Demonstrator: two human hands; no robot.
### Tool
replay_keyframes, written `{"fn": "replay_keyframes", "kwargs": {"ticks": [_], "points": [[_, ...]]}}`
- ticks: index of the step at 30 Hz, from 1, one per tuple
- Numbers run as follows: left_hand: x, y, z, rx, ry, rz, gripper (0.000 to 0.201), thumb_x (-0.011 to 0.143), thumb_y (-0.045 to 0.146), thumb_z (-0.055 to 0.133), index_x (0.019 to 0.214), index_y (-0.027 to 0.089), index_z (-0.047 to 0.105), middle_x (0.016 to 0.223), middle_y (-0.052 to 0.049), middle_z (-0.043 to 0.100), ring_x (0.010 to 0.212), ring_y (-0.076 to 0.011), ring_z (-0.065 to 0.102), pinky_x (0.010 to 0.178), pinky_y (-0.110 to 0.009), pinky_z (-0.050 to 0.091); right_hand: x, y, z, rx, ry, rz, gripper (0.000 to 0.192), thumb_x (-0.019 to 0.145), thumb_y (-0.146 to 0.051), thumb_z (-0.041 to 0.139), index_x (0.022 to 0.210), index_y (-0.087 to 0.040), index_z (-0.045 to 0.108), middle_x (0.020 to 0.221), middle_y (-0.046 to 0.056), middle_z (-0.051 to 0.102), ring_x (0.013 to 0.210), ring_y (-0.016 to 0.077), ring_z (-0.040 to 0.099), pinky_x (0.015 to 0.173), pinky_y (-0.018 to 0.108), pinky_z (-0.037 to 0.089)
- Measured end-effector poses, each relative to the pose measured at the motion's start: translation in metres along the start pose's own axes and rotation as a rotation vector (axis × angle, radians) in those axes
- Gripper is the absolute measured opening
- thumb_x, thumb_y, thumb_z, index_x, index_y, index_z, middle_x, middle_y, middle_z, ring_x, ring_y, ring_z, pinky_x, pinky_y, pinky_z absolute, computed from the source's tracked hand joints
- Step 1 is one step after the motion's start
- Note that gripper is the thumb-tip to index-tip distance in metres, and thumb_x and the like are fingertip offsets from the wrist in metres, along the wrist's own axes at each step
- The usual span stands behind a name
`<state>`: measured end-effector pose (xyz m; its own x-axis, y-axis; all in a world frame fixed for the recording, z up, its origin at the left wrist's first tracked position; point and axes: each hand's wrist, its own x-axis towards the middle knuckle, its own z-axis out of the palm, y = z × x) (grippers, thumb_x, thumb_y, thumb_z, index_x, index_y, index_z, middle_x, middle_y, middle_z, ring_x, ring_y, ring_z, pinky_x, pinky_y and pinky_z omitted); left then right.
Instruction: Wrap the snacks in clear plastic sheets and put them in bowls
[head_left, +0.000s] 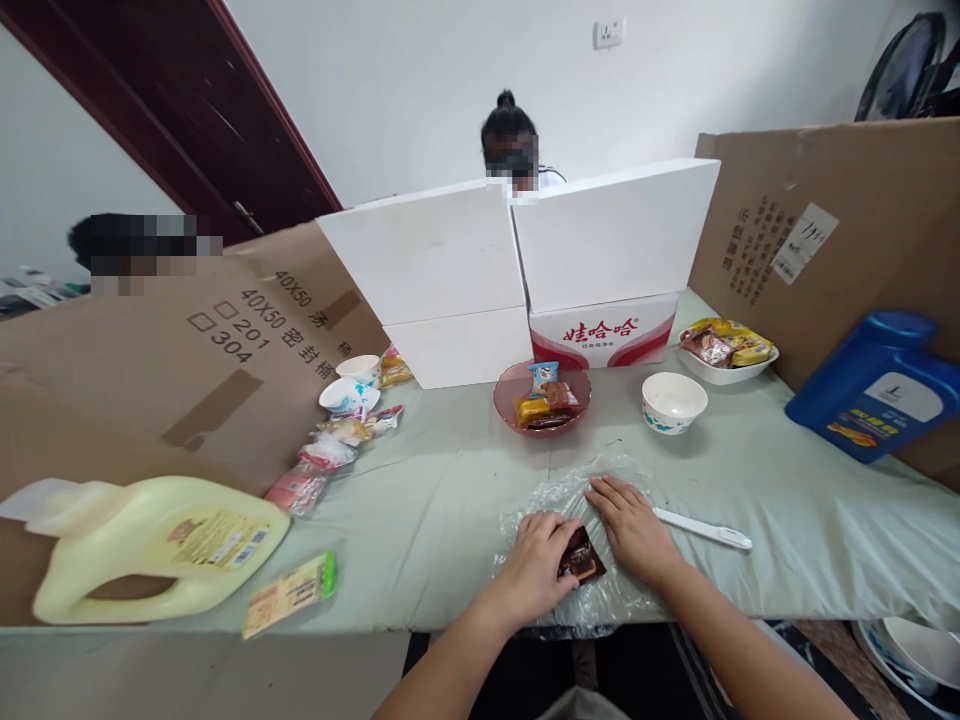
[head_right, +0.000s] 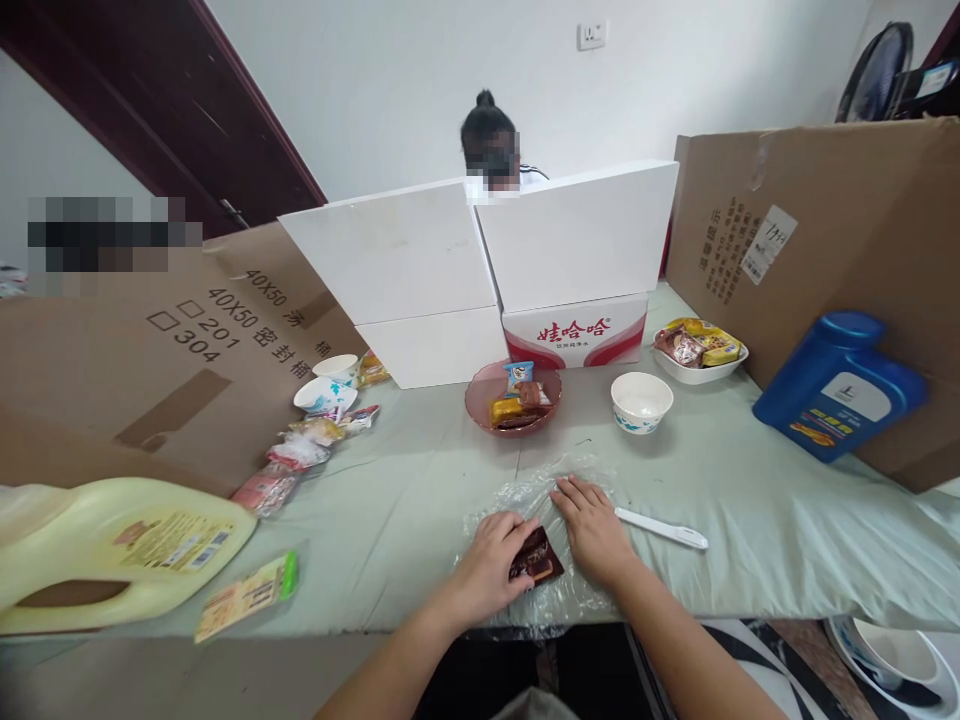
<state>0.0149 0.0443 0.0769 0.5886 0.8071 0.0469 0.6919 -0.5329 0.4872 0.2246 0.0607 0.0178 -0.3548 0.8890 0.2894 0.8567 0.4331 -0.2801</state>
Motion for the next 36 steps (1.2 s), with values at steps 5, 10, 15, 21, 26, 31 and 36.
{"fn": "replay_keyframes", "kwargs": {"ticks": [5,10,15,21,26,31,36], "points": [[-0.012,0.005,-0.008,-0.114,-0.158,-0.099,0.048,0.072,0.018,0.067,0.118,0.027,0.056,0.11,-0.005,0.062,0.097,-0.0246,0.061,0.084,-0.035,0.05,-0.001,0.001,0.002,-0.012,0.009,-0.007,0.046,0.087,-0.01,0.041,0.129,-0.02,0.057,0.141,0.007,0.051,0.131,0.024,0.041,0.107,0.044,0.033],[0.007,-0.017,-0.04,-0.452,-0.221,-0.093,0.05,0.067,0.016,0.071,0.115,0.023,0.058,0.104,-0.001,0.069,0.093,-0.0213,0.065,0.082,-0.031,0.052,-0.001,0.002,0.006,-0.029,-0.005,0.003,0.047,0.086,-0.01,0.041,0.129,-0.02,0.057,0.141,0.007,0.051,0.132,0.0253,0.042,0.106,0.045,0.034],[0.078,-0.043,-0.103,-0.366,0.442,-0.166,0.05,0.077,0.014,0.063,0.125,0.024,0.053,0.117,-0.004,0.066,0.107,-0.021,0.061,0.096,-0.036,0.047,-0.001,0.003,0.009,-0.017,0.021,-0.001,0.048,0.085,-0.009,0.042,0.129,-0.022,0.057,0.14,0.007,0.051,0.131,0.0245,0.042,0.107,0.045,0.034],[0.173,-0.072,-0.136,0.019,0.611,-0.429,0.048,0.085,0.023,0.062,0.129,0.016,0.046,0.12,-0.012,0.063,0.112,-0.0226,0.059,0.093,-0.032,0.045,0.0,0.005,0.009,-0.03,0.009,-0.01,0.046,0.086,-0.013,0.042,0.129,-0.023,0.058,0.14,0.006,0.052,0.13,0.0252,0.044,0.105,0.045,0.035],[0.197,-0.101,-0.12,0.083,0.509,-0.432,0.046,0.076,0.012,0.068,0.12,0.013,0.053,0.117,-0.017,0.062,0.112,-0.0262,0.057,0.093,-0.033,0.042,0.0,0.005,0.008,-0.034,0.009,-0.016,0.046,0.087,-0.014,0.042,0.129,-0.022,0.057,0.14,0.006,0.052,0.13,0.0247,0.045,0.105,0.044,0.036],[0.184,-0.103,-0.115,0.115,0.477,-0.271,0.037,0.079,0.006,0.059,0.115,0.014,0.057,0.118,-0.014,0.06,0.116,-0.0243,0.052,0.101,-0.037,0.039,0.001,0.003,0.005,-0.026,-0.003,-0.008,0.046,0.086,-0.013,0.041,0.128,-0.021,0.058,0.139,0.006,0.052,0.129,0.0246,0.045,0.105,0.045,0.036],[0.118,-0.061,-0.073,0.087,0.462,-0.049,0.026,0.086,0.012,0.049,0.107,0.018,0.061,0.117,-0.01,0.061,0.116,-0.0223,0.052,0.102,-0.038,0.041,0.001,-0.001,0.001,-0.034,0.001,-0.001,0.044,0.088,-0.013,0.04,0.128,-0.02,0.058,0.14,0.007,0.052,0.129,0.025,0.045,0.105,0.045,0.035]]}}
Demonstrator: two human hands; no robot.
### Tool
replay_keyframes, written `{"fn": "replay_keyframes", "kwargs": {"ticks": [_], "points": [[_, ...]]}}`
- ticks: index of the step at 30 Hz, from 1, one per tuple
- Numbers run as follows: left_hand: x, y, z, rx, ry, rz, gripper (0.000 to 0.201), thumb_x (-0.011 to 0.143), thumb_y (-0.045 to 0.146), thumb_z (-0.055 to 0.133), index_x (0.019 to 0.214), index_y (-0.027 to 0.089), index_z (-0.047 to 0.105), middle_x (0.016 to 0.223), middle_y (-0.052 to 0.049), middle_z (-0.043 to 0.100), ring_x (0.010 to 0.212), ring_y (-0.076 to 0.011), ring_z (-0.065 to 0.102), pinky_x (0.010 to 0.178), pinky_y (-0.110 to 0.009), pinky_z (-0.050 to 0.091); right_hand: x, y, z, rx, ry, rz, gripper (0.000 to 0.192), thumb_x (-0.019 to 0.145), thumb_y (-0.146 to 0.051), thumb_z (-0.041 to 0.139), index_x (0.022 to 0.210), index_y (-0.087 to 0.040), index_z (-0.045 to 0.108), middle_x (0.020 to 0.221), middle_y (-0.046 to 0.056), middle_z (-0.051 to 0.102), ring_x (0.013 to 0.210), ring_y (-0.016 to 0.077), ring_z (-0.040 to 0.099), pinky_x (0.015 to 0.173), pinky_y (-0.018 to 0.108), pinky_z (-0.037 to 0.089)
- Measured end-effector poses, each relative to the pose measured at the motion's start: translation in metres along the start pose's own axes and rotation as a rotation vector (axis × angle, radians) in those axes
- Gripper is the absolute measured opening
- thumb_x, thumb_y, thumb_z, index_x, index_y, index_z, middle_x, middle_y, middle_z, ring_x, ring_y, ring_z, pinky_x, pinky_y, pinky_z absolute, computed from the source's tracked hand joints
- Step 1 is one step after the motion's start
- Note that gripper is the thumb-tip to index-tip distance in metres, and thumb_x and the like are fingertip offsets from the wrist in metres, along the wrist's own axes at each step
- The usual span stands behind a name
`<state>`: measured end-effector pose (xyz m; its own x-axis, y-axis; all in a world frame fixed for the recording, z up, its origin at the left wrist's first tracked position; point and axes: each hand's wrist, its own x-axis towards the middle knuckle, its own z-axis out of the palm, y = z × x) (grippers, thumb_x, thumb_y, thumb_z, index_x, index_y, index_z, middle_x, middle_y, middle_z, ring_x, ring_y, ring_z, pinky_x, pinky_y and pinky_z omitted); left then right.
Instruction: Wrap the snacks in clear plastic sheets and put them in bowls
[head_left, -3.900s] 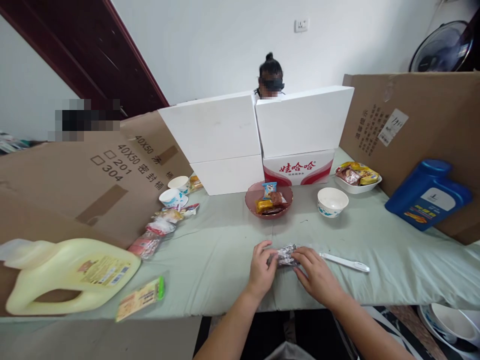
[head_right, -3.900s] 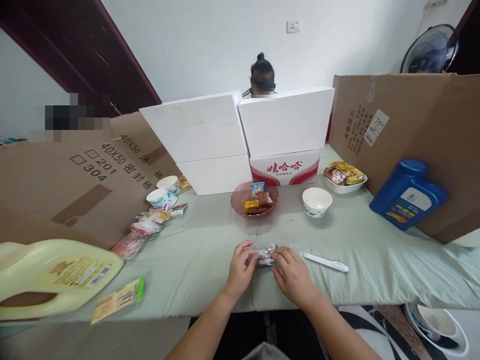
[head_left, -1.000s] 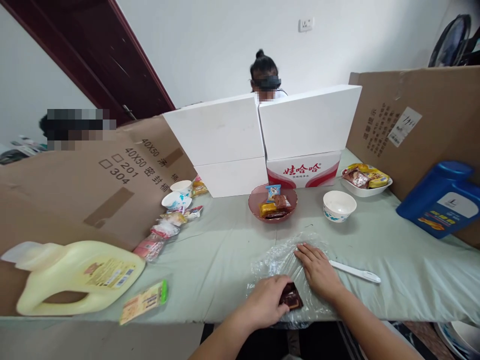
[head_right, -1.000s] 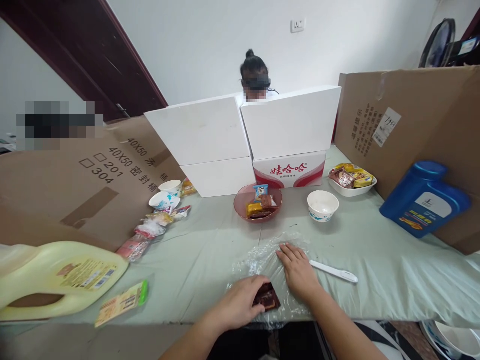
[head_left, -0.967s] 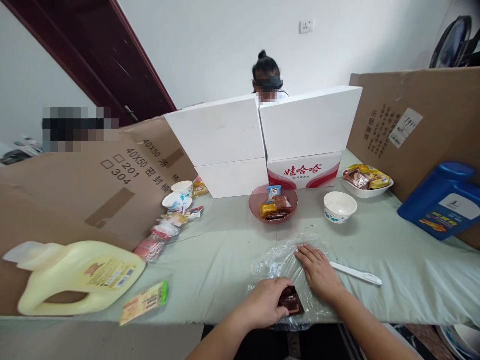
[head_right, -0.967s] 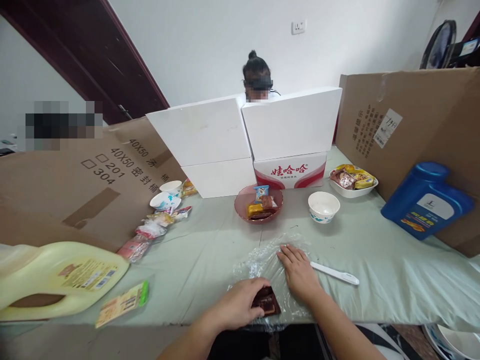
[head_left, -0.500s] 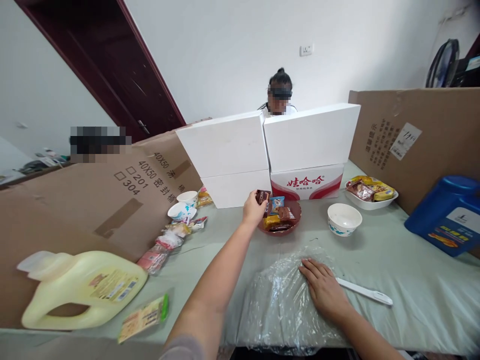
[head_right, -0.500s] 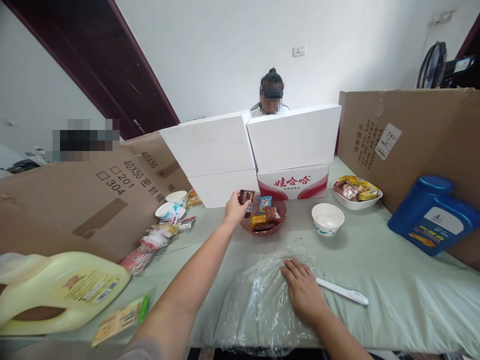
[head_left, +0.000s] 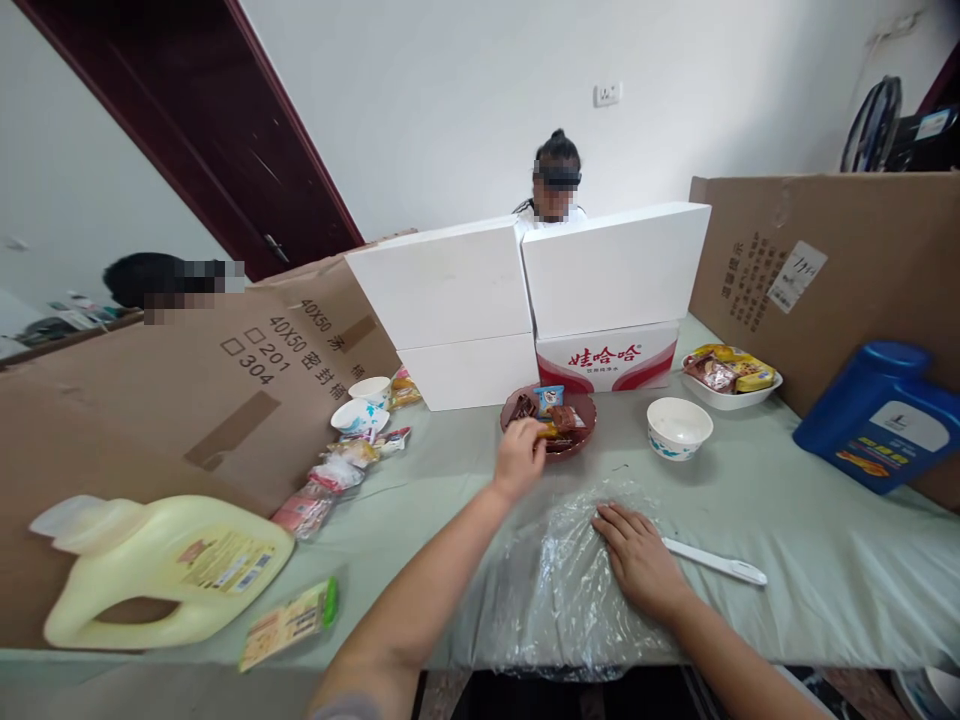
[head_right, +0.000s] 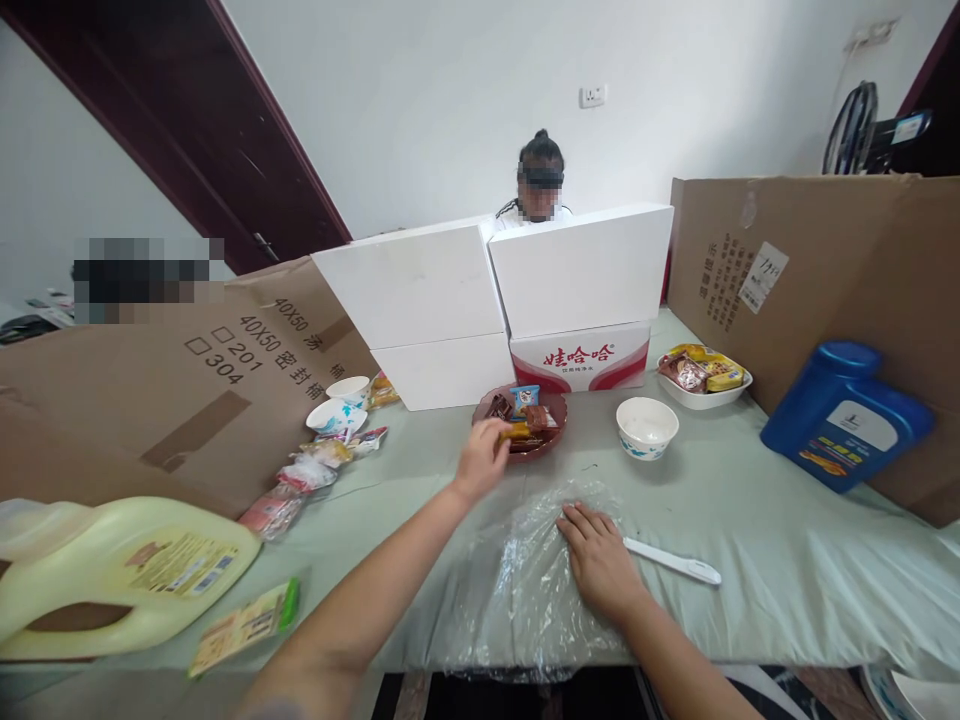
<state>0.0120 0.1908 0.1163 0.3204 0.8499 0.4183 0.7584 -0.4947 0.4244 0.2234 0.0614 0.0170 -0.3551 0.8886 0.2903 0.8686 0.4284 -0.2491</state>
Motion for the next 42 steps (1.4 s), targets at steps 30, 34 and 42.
{"fn": "replay_keyframes", "kwargs": {"ticks": [30,34,42], "points": [[-0.135,-0.007,0.028,0.316,-0.443,-0.198,0.085,0.077,0.071,0.052,0.149,0.036,0.025,0.16,-0.004,0.01,0.141,-0.0492,-0.007,0.109,-0.067,0.008,0.016,-0.02,0.01,-0.122,-0.223,0.244,0.093,0.076,-0.078,0.044,0.149,-0.021,0.029,0.158,0.015,0.015,0.142,0.0437,0.001,0.109,0.062,0.003],[-0.135,0.002,0.02,0.358,-0.475,-0.237,0.086,0.075,0.072,0.054,0.148,0.033,0.03,0.158,-0.007,0.018,0.14,-0.0513,0.006,0.106,-0.065,0.017,0.014,-0.02,-0.002,-0.103,-0.259,0.204,0.088,0.077,-0.074,0.048,0.147,-0.021,0.034,0.157,0.014,0.02,0.142,0.0433,0.005,0.109,0.064,0.006],[-0.092,-0.012,0.008,0.467,-0.374,-0.243,0.052,0.094,0.043,0.044,0.143,0.025,0.041,0.126,-0.013,0.054,0.107,-0.0303,0.053,0.09,-0.041,0.043,-0.015,-0.04,-0.03,0.128,-0.238,-0.16,0.062,0.088,-0.055,0.05,0.14,-0.022,0.046,0.151,0.012,0.036,0.141,0.0306,0.025,0.113,0.051,0.021]]}}
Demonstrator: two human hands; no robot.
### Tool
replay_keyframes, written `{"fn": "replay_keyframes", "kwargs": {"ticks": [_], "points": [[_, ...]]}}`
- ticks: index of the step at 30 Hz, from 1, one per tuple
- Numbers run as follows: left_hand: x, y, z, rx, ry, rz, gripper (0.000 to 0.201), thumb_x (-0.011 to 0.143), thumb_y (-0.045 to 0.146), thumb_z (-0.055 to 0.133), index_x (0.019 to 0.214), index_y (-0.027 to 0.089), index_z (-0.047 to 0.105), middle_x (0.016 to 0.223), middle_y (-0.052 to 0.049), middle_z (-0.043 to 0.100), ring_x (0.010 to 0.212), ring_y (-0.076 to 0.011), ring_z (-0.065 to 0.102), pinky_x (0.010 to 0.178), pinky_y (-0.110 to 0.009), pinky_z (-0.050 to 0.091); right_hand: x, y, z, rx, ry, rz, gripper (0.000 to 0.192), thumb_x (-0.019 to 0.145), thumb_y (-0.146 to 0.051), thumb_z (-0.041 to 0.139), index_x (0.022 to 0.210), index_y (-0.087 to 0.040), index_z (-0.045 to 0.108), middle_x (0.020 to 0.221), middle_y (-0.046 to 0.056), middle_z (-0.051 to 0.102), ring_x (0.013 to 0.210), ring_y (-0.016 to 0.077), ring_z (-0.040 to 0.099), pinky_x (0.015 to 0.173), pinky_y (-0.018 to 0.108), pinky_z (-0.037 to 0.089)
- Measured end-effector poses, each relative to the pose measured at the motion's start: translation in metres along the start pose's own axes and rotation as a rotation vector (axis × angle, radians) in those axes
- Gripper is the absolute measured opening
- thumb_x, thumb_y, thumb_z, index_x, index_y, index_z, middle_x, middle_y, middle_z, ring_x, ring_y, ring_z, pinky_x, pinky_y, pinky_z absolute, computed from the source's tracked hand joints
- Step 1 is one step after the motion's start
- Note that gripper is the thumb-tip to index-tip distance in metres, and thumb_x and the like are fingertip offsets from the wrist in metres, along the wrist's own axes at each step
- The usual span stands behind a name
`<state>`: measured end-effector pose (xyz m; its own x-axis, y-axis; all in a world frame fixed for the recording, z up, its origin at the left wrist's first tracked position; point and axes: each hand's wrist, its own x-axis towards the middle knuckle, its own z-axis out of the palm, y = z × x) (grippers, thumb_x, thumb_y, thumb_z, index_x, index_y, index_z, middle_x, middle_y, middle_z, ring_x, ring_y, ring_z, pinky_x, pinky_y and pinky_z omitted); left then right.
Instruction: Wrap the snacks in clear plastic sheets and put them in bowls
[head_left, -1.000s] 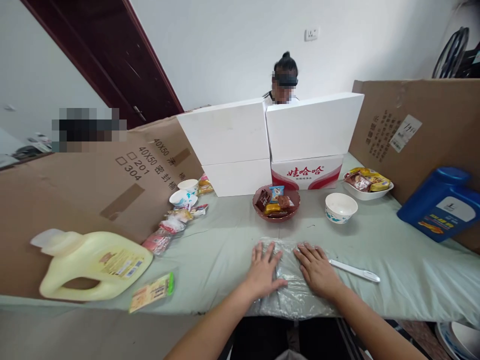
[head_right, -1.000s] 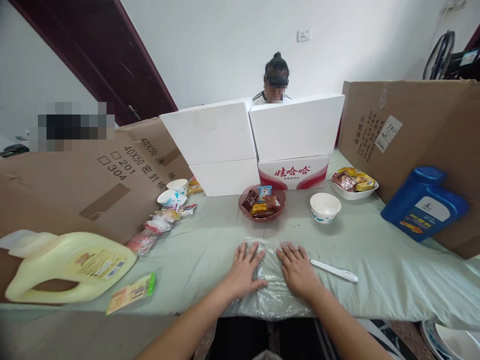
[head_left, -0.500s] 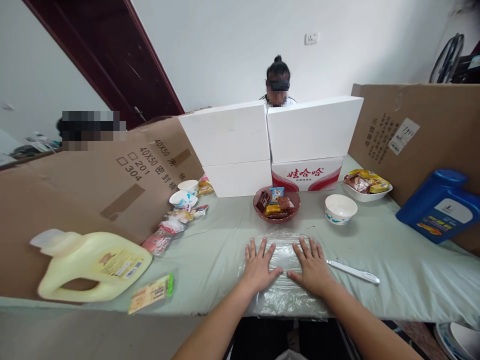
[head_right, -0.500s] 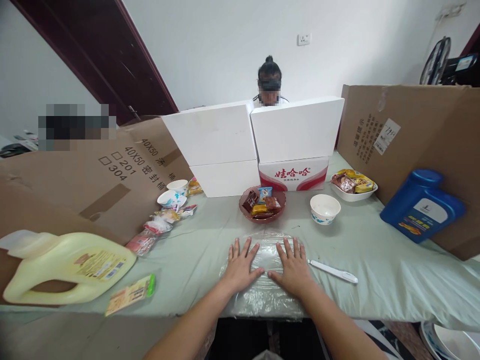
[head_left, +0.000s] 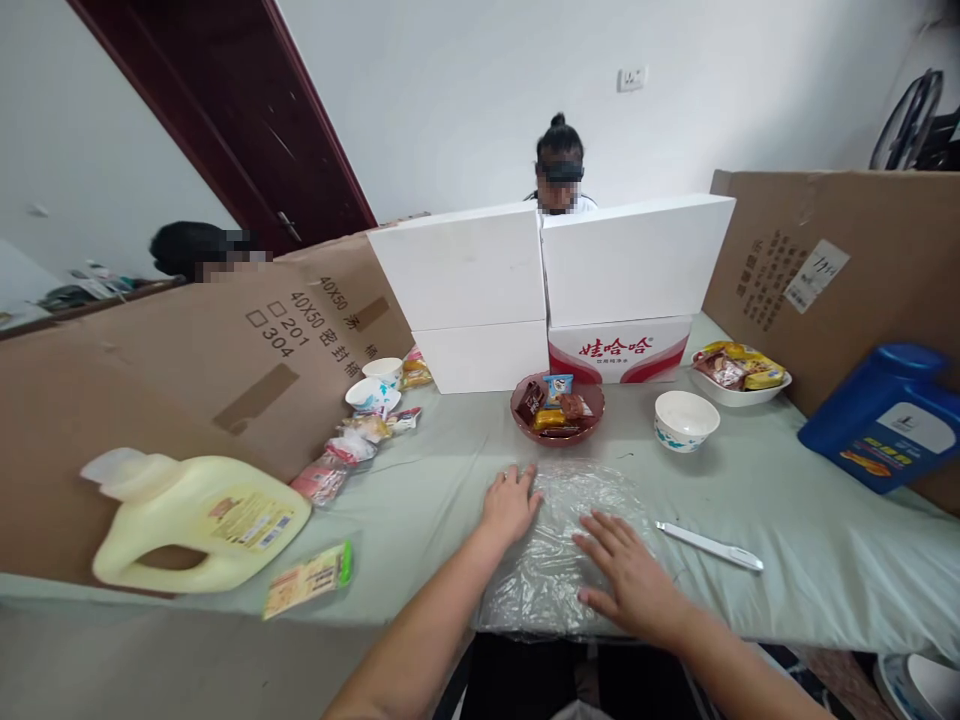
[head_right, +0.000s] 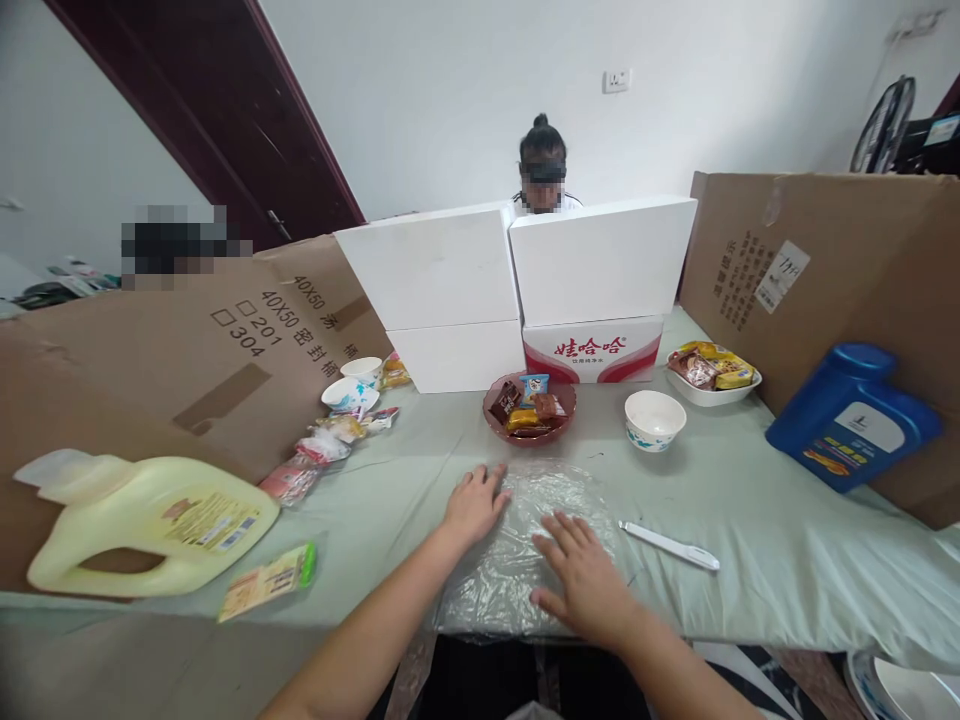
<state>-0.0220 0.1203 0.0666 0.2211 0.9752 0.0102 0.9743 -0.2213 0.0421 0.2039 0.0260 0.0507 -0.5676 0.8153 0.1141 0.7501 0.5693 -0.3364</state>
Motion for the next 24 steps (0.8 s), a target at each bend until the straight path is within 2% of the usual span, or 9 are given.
{"fn": "replay_keyframes", "kwargs": {"ticks": [4,7,10,12,14,17,20,22,24], "points": [[0.003,-0.01,-0.003,-0.029,0.072,-0.068,0.053,0.091,0.037,0.05,0.139,0.016,0.045,0.111,-0.015,0.056,0.102,-0.0297,0.054,0.086,-0.04,0.046,-0.026,-0.006,0.008,0.084,-0.195,-0.075,0.088,0.073,-0.056,0.068,0.147,-0.026,0.032,0.156,0.012,0.024,0.143,0.0361,0.015,0.113,0.059,0.016],[-0.028,-0.009,-0.008,-0.197,0.165,0.165,0.034,0.09,0.027,0.049,0.121,0.015,0.057,0.108,-0.012,0.056,0.103,-0.0269,0.053,0.09,-0.04,0.045,-0.048,0.003,0.018,0.052,-0.166,-0.047,0.087,0.071,-0.035,0.071,0.148,-0.027,0.03,0.157,0.01,0.021,0.144,0.0362,0.012,0.114,0.059,0.014],[-0.073,-0.006,-0.01,-0.403,0.013,0.489,0.028,0.083,0.038,0.06,0.105,0.02,0.06,0.103,-0.007,0.059,0.099,-0.0246,0.054,0.093,-0.041,0.044,-0.066,0.012,0.02,0.01,-0.042,-0.057,0.066,0.077,-0.015,0.057,0.141,-0.029,0.043,0.151,0.006,0.037,0.141,0.0286,0.028,0.113,0.05,0.024],[-0.101,-0.007,-0.008,-0.404,-0.148,0.543,0.055,0.068,0.049,0.073,0.113,0.022,0.056,0.112,-0.008,0.058,0.107,-0.0291,0.052,0.098,-0.047,0.042,-0.072,0.012,0.014,0.022,0.016,-0.058,0.046,0.083,-0.012,0.048,0.125,-0.028,0.057,0.139,0.005,0.053,0.133,0.0245,0.042,0.109,0.044,0.034],[-0.12,-0.013,-0.007,-0.333,-0.264,0.513,0.069,0.061,0.042,0.077,0.123,0.024,0.051,0.129,-0.011,0.052,0.122,-0.0352,0.044,0.106,-0.053,0.033,-0.075,0.009,0.004,0.079,0.037,-0.051,0.03,0.089,-0.016,0.043,0.107,-0.026,0.064,0.125,0.006,0.062,0.124,0.0231,0.051,0.104,0.042,0.04],[-0.134,-0.022,-0.016,-0.321,-0.343,0.476,0.04,0.07,0.016,0.061,0.109,0.027,0.058,0.136,-0.006,0.05,0.132,-0.0304,0.037,0.113,-0.048,0.026,-0.075,0.003,-0.011,0.247,0.024,0.004,0.024,0.092,-0.021,0.039,0.094,-0.025,0.062,0.11,0.007,0.067,0.111,0.0226,0.059,0.096,0.041,0.046],[-0.128,-0.03,-0.035,-0.466,-0.394,0.413,0.027,0.072,0.006,0.047,0.085,0.025,0.059,0.106,-0.001,0.064,0.104,-0.0194,0.057,0.097,-0.033,0.042,-0.073,0.004,-0.018,0.447,0.0,0.156,0.021,0.092,-0.026,0.039,0.091,-0.025,0.06,0.094,0.005,0.068,0.09,0.0202,0.063,0.081,0.035,0.051],[-0.116,-0.033,-0.046,-0.569,-0.433,0.323,0.021,0.073,0.008,0.045,0.081,0.023,0.058,0.086,0.002,0.064,0.082,-0.0154,0.059,0.078,-0.026,0.046,-0.068,0.01,-0.016,0.557,0.017,0.274,0.021,0.091,-0.031,0.04,0.089,-0.024,0.059,0.086,0.003,0.067,0.079,0.0183,0.063,0.072,0.031,0.05],[-0.099,-0.036,-0.048,-0.645,-0.435,0.23,0.016,0.076,0.012,0.044,0.08,0.02,0.057,0.078,0.002,0.062,0.073,-0.0137,0.056,0.066,-0.022,0.043,-0.058,0.018,-0.011,0.658,0.075,0.369,0.023,0.091,-0.037,0.041,0.091,-0.023,0.059,0.083,0.002,0.066,0.071,0.0169,0.062,0.066,0.029,0.05]]}}
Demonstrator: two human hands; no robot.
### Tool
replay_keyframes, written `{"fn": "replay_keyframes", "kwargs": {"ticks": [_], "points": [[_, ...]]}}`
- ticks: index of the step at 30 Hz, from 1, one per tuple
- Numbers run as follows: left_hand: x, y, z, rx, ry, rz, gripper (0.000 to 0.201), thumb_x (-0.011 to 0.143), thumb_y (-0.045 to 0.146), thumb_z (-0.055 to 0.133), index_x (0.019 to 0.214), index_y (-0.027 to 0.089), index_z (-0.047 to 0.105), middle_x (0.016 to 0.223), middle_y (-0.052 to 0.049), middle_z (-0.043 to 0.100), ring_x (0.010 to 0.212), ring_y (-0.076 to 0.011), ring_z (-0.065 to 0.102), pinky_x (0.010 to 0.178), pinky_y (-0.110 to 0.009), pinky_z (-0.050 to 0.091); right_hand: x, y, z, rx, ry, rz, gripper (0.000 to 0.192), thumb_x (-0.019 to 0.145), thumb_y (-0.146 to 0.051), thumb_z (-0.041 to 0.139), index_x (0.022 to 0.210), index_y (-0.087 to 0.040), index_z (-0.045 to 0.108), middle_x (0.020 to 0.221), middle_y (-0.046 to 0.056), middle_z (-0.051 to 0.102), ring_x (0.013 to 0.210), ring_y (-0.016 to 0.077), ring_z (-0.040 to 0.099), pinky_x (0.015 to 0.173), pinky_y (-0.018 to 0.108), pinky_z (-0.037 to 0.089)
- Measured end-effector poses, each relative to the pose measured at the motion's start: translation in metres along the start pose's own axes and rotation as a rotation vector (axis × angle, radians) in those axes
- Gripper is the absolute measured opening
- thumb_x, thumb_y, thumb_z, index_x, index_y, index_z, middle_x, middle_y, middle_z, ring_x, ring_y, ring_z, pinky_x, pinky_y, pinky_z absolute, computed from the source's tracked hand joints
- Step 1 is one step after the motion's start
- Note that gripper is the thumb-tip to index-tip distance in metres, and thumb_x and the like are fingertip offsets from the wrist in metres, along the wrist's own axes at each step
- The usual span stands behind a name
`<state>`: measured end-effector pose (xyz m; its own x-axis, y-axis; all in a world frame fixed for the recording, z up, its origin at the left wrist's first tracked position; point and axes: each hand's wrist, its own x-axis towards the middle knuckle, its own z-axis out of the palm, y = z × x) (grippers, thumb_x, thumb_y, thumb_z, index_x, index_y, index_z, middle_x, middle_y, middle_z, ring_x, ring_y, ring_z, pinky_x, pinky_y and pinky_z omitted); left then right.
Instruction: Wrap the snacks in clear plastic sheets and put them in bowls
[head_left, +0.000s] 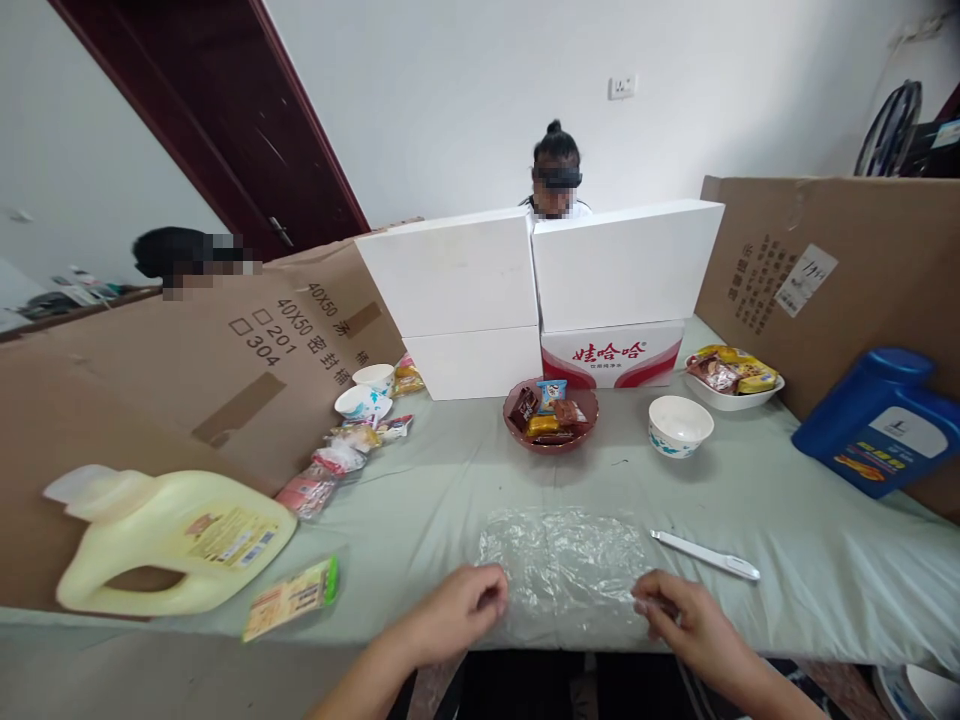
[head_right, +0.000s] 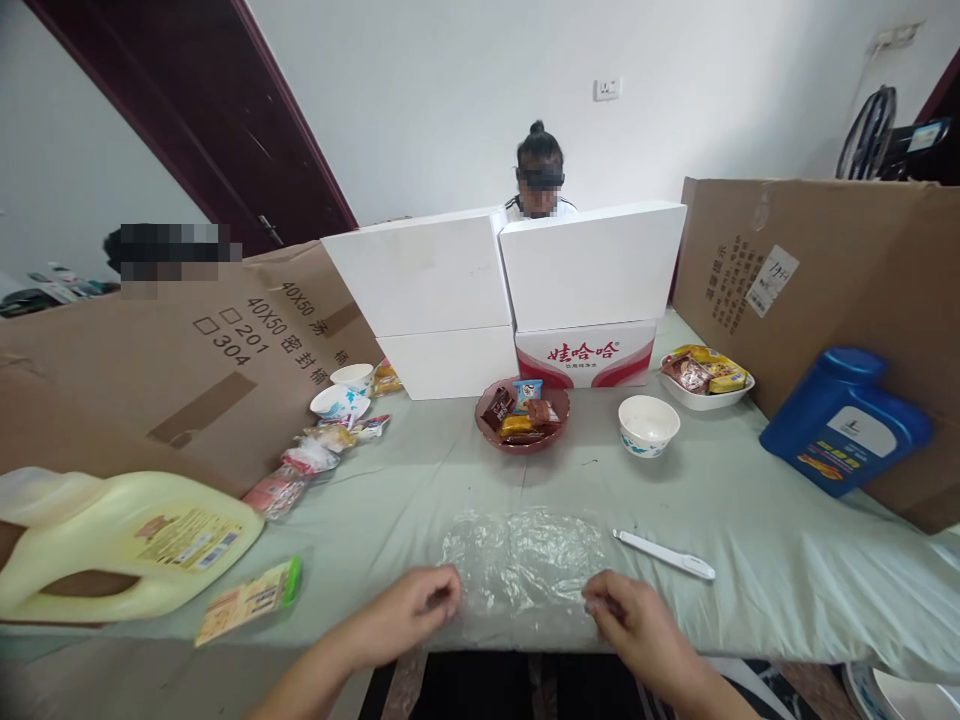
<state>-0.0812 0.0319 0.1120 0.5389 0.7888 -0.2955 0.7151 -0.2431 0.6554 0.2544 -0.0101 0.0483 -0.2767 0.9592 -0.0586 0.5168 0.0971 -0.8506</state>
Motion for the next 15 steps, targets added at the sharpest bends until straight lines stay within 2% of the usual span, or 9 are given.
{"fn": "replay_keyframes", "kwargs": {"ticks": [3,6,10,15], "points": [[0.026,-0.01,-0.005,-0.006,0.144,-0.086,0.012,0.079,0.018,0.047,0.078,0.018,0.059,0.075,0.001,0.062,0.07,-0.0139,0.055,0.064,-0.022,0.04,0.024,0.008,0.003,0.066,0.156,0.075,0.028,0.086,-0.042,0.045,0.101,-0.022,0.059,0.074,0.0,0.064,0.063,0.0164,0.061,0.062,0.029,0.049],[0.048,-0.019,-0.001,0.053,0.295,-0.181,0.01,0.079,0.018,0.053,0.084,0.017,0.062,0.078,0.0,0.065,0.073,-0.015,0.058,0.067,-0.023,0.04,0.045,0.011,0.005,-0.032,0.292,0.134,0.033,0.081,-0.04,0.048,0.107,-0.022,0.057,0.071,-0.002,0.064,0.065,0.0174,0.063,0.064,0.029,0.048],[0.061,-0.025,0.009,0.112,0.428,-0.277,0.014,0.086,0.021,0.051,0.089,0.019,0.064,0.075,0.0,0.066,0.07,-0.0144,0.059,0.065,-0.023,0.037,0.059,0.01,0.008,-0.158,0.364,0.168,0.042,0.084,-0.041,0.043,0.118,-0.018,0.052,0.079,0.002,0.068,0.069,0.0195,0.065,0.066,0.031,0.047],[0.064,-0.034,0.022,0.22,0.586,-0.303,0.018,0.093,0.024,0.046,0.088,0.02,0.062,0.079,0.0,0.068,0.072,-0.0148,0.06,0.067,-0.024,0.039,0.066,0.01,0.016,-0.399,0.42,0.14,0.042,0.092,-0.034,0.029,0.121,-0.015,0.053,0.09,0.009,0.072,0.08,0.0239,0.068,0.07,0.034,0.047]]}}
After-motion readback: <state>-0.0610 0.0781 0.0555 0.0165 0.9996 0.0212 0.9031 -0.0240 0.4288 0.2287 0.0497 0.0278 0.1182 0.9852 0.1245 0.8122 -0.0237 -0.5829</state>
